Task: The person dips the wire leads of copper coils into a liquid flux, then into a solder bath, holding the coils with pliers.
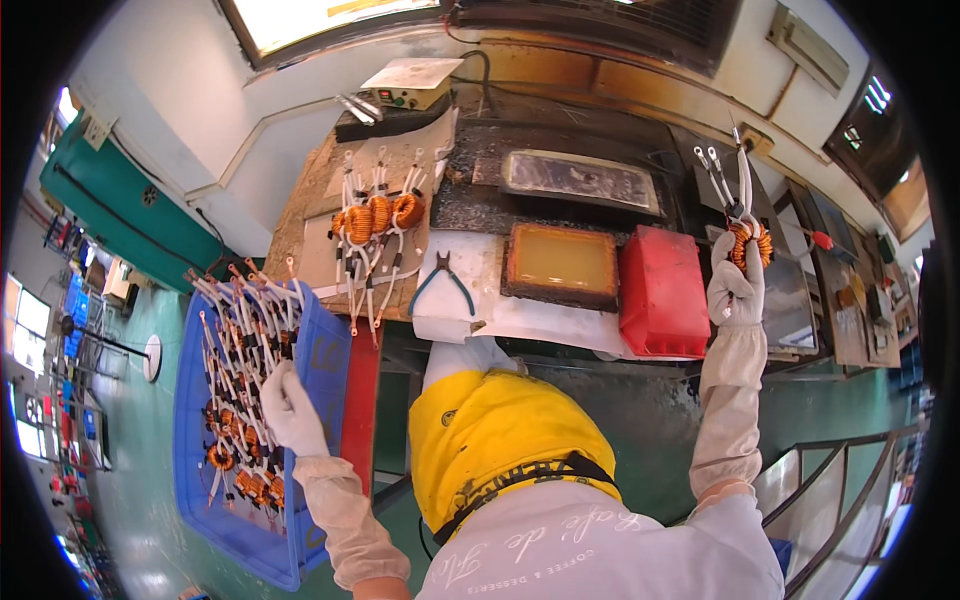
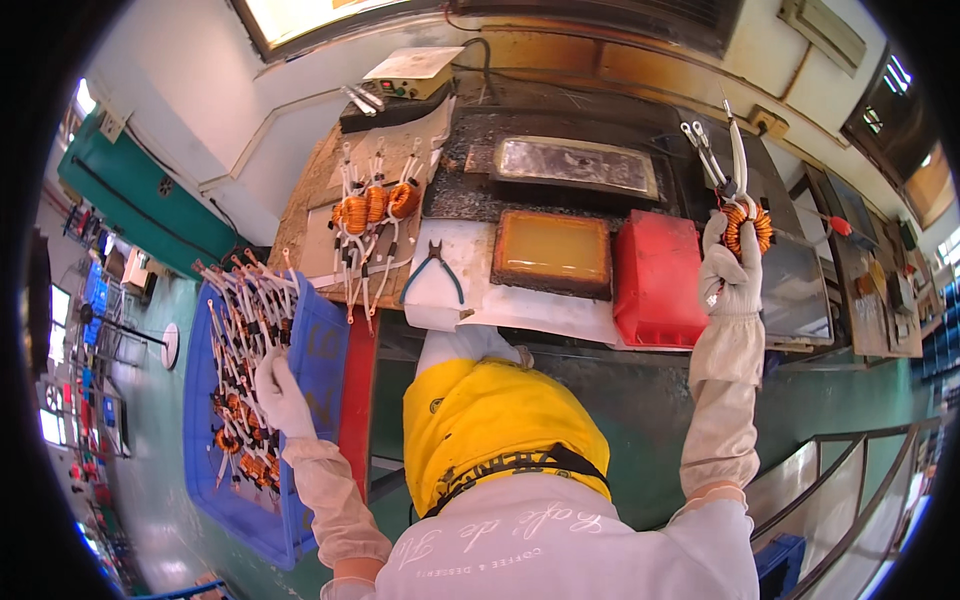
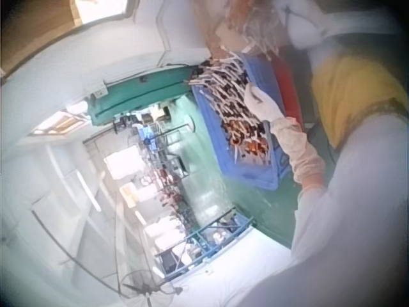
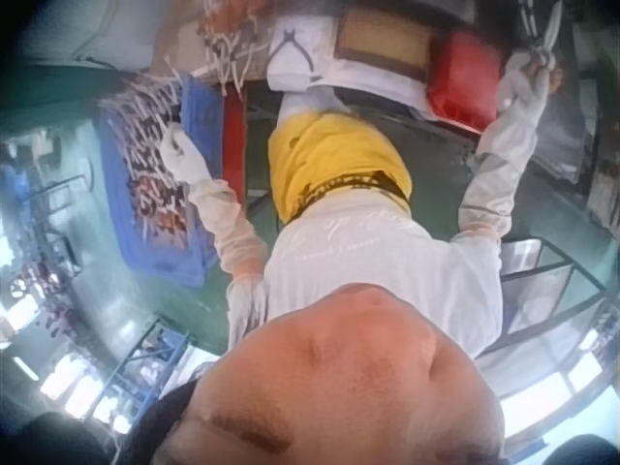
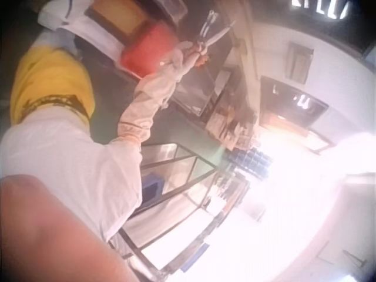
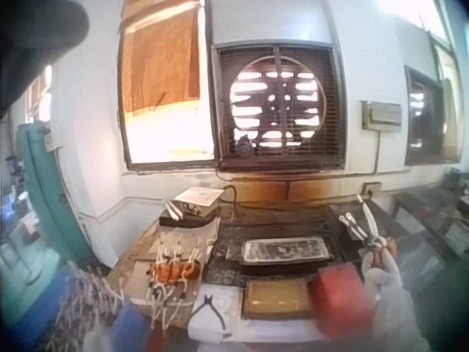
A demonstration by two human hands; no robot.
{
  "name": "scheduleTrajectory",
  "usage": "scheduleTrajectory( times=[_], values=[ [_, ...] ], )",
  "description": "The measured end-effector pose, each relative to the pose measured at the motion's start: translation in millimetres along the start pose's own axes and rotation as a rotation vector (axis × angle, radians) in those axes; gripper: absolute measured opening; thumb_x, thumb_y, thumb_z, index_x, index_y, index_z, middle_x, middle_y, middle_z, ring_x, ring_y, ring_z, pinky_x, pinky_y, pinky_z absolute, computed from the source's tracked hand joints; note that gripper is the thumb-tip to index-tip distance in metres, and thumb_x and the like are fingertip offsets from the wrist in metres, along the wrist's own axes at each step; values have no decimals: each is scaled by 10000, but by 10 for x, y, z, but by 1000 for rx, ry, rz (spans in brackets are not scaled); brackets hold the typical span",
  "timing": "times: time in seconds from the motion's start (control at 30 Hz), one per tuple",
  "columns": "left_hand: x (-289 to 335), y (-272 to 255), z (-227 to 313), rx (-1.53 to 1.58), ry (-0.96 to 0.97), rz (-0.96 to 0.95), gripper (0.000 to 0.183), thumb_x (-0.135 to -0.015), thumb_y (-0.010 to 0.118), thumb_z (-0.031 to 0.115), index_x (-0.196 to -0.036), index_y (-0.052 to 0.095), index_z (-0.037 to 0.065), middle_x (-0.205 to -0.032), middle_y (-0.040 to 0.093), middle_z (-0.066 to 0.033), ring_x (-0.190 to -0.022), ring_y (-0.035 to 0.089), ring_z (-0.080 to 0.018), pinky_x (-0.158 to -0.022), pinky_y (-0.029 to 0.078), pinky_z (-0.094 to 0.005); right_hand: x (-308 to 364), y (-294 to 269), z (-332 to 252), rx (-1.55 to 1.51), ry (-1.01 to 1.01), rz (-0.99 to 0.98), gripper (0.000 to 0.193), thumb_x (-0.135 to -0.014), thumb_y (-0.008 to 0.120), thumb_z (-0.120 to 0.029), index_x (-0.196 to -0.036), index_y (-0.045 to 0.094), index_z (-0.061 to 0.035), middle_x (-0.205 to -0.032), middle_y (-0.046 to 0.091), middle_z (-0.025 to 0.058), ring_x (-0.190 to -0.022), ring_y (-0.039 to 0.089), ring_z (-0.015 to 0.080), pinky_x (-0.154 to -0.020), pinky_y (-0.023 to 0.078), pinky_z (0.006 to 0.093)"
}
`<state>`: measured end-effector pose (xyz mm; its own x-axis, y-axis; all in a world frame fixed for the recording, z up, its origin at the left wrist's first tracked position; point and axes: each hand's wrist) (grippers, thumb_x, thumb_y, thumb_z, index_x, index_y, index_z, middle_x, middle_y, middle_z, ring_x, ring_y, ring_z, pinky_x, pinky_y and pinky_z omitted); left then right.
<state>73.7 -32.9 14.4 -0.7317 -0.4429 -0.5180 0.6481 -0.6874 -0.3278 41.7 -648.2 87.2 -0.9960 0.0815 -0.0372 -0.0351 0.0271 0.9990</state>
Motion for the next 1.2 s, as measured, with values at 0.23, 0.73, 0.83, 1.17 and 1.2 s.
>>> scheduleTrajectory(
  times=[0.23, 0.73, 0.83, 1.17, 1.2],
  values=[
    [572, 1073, 938, 172, 217, -580, 165, -813, 695, 45, -975, 692, 73, -879, 658, -61, -799, 631, -175, -678, 504, -286, 380, 204, 551, -288, 27, -102, 298, -922, 632, -220, -1152, 613, -34, -1065, 618, 131, -471, 370, 64, -421, 366, 186],
    [1044, 2370, 2715, 189, 1081, -862, 582, -827, 580, 158, -1389, 434, 129, -781, 522, -76, -692, 569, -265, -634, 463, -388, 726, 40, 1116, -747, 76, 25, 304, -859, 698, -209, -1068, 611, -6, -815, 587, 40, -428, 362, 64, -403, 373, 190],
    [1101, 2563, 2848, 164, 1156, -742, 591, -825, 558, 153, -1401, 425, 149, -791, 510, -62, -687, 570, -235, -615, 451, -361, 724, -62, 1122, -758, 59, 38, 316, -863, 694, -199, -1091, 600, -2, -804, 578, 39, -426, 371, 66, -401, 371, 192],
    [1331, 2665, 2647, 130, 748, -967, 522, -823, 587, 178, -1329, 472, 122, -868, 555, -98, -775, 609, -284, -735, 493, -381, 764, -80, 1107, -793, 23, 53, 295, -855, 694, -156, -1064, 581, 19, -787, 571, 52, -409, 410, 81, -383, 376, 205],
    [1376, 2716, 2455, 151, 658, -1171, 480, -817, 619, 207, -1263, 501, 75, -952, 587, -130, -881, 617, -315, -834, 494, -384, 766, -53, 1125, -796, 27, 56, 295, -855, 694, -156, -1064, 581, 19, -787, 571, 52, -409, 410, 81, -383, 376, 205]
  ],
)
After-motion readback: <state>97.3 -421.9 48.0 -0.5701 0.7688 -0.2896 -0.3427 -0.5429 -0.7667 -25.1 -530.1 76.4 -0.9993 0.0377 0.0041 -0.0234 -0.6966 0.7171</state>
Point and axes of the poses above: each hand's wrist, its own x-axis away from the middle knuckle, its own y-axis out of the palm, z = x × y
